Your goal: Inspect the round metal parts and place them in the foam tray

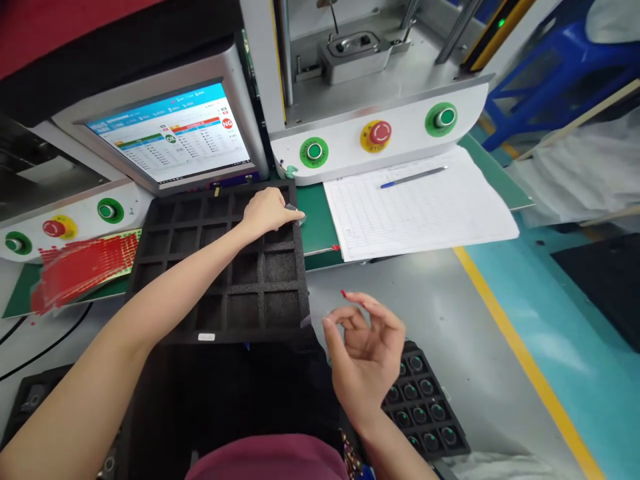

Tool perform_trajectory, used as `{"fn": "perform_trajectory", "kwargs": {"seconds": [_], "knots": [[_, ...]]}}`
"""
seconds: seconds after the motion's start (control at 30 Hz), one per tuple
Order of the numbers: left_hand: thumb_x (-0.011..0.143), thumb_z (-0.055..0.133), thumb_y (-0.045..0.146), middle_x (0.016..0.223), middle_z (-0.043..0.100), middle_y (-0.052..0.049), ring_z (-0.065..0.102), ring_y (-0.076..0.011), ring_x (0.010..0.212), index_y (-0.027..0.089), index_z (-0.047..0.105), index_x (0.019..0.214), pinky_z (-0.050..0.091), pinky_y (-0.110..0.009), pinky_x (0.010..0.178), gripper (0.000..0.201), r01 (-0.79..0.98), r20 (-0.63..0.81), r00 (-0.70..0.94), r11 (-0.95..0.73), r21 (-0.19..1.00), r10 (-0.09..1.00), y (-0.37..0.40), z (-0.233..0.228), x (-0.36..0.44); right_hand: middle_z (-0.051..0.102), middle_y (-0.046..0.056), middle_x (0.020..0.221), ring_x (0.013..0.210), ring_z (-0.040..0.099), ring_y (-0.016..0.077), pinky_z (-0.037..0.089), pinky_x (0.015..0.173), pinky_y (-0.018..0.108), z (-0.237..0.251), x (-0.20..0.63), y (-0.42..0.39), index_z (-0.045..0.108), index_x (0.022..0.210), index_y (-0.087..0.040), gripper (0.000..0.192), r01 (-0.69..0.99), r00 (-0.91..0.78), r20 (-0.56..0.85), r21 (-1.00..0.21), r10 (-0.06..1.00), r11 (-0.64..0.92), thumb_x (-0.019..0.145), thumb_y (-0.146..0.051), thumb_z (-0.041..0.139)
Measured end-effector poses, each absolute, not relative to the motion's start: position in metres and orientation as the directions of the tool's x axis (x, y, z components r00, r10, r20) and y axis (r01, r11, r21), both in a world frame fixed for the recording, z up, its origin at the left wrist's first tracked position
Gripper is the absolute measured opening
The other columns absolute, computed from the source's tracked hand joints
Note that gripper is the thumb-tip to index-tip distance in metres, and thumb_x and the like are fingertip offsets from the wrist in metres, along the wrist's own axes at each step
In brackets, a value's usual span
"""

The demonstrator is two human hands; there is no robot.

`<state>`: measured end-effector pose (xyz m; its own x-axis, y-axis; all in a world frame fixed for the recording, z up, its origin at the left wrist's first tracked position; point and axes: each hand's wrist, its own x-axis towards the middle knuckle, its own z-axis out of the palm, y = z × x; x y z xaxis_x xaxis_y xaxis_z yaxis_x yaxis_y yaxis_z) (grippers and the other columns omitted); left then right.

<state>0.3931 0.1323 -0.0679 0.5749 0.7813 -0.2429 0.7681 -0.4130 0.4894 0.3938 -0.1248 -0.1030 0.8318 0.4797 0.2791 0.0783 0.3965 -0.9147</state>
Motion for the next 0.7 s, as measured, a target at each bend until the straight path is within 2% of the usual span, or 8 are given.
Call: {"fn": "perform_trajectory", "kwargs": {"seconds": [0.1, 0.17, 0.27, 0.37, 0.47, 0.53, 0.6, 0.7], "knots": [[0.074, 0.083, 0.035, 0.1, 0.071, -0.018, 0.069, -0.0359, 0.099, 0.008, 0.061, 0.115, 0.052, -0.045, 0.084, 0.054, 0.777, -0.134, 0.548, -0.442, 0.449, 0.826, 0.121, -0.058, 0.382, 0.062, 0.003, 0.115, 0.073, 0.067, 0.0059, 0.057, 0.075, 0.019, -0.094, 0.403, -0.118, 0.063, 0.117, -0.026, 0.057, 0.125, 0.846, 0.303, -0.912, 0.438, 0.39, 0.073, 0.008, 0.074], [0.08, 0.079, 0.033, 0.098, 0.071, -0.012, 0.069, -0.0283, 0.09, 0.01, 0.055, 0.126, 0.052, -0.04, 0.081, 0.056, 0.702, -0.015, 0.58, -0.49, 0.516, 0.815, 0.105, -0.046, 0.361, 0.061, 0.003, 0.116, 0.074, 0.067, 0.0062, 0.057, 0.074, 0.019, -0.085, 0.402, -0.115, 0.063, 0.118, -0.027, 0.059, 0.162, 0.839, 0.338, -0.904, 0.427, 0.396, 0.073, 0.009, 0.075], [0.088, 0.07, 0.032, 0.085, 0.069, -0.002, 0.065, -0.0154, 0.071, 0.016, 0.064, 0.108, 0.052, -0.028, 0.068, 0.026, 0.418, 0.06, 0.69, -0.465, 0.781, 0.722, 0.069, -0.024, 0.312, 0.06, 0.001, 0.118, 0.077, 0.067, 0.006, 0.057, 0.074, 0.019, -0.072, 0.393, -0.112, 0.063, 0.121, -0.03, 0.063, 0.166, 0.798, 0.375, -0.889, 0.472, 0.426, 0.073, 0.01, 0.073], [0.085, 0.075, 0.029, 0.088, 0.075, -0.003, 0.07, -0.0134, 0.077, 0.017, 0.071, 0.096, 0.056, -0.022, 0.07, 0.018, 0.186, 0.039, 0.781, -0.291, 0.938, 0.623, 0.03, -0.009, 0.26, 0.058, 0.001, 0.121, 0.077, 0.067, 0.0054, 0.057, 0.075, 0.02, -0.065, 0.377, -0.109, 0.062, 0.123, -0.03, 0.064, 0.082, 0.74, 0.368, -0.88, 0.562, 0.468, 0.075, 0.011, 0.07], [0.073, 0.088, 0.023, 0.09, 0.079, -0.004, 0.075, -0.0144, 0.08, 0.017, 0.074, 0.098, 0.06, -0.02, 0.075, 0.029, 0.087, 0.056, 0.769, -0.19, 0.978, 0.637, 0.0, -0.008, 0.224, 0.057, 0.002, 0.124, 0.074, 0.067, 0.0058, 0.058, 0.073, 0.022, -0.061, 0.357, -0.107, 0.061, 0.125, -0.031, 0.067, 0.008, 0.674, 0.363, -0.874, 0.643, 0.485, 0.075, 0.013, 0.068], [0.074, 0.088, 0.018, 0.083, 0.08, -0.003, 0.075, -0.0131, 0.073, 0.017, 0.076, 0.091, 0.06, -0.019, 0.072, 0.021, 0.071, 0.082, 0.706, -0.186, 0.98, 0.704, -0.014, -0.012, 0.209, 0.056, 0.002, 0.125, 0.073, 0.066, 0.0057, 0.058, 0.071, 0.022, -0.06, 0.345, -0.107, 0.06, 0.126, -0.031, 0.069, -0.021, 0.63, 0.362, -0.877, 0.687, 0.481, 0.075, 0.013, 0.067], [0.079, 0.083, 0.015, 0.076, 0.078, -0.001, 0.073, -0.0108, 0.066, 0.016, 0.076, 0.082, 0.059, -0.016, 0.067, 0.008, 0.085, 0.133, 0.638, -0.242, 0.967, 0.759, -0.024, -0.016, 0.199, 0.056, 0.001, 0.126, 0.075, 0.067, 0.006, 0.059, 0.073, 0.023, -0.059, 0.335, -0.108, 0.059, 0.127, -0.032, 0.07, -0.033, 0.587, 0.37, -0.878, 0.72, 0.478, 0.074, 0.014, 0.068], [0.085, 0.077, 0.013, 0.075, 0.078, 0.0, 0.073, -0.0098, 0.066, 0.017, 0.074, 0.078, 0.058, -0.016, 0.067, 0.008, 0.128, 0.271, 0.578, -0.414, 0.901, 0.769, -0.032, -0.019, 0.184, 0.058, 0.002, 0.127, 0.092, 0.07, 0.0117, 0.061, 0.088, 0.029, -0.059, 0.325, -0.108, 0.058, 0.129, -0.031, 0.073, -0.035, 0.517, 0.405, -0.87, 0.754, 0.492, 0.072, 0.011, 0.072]]}}
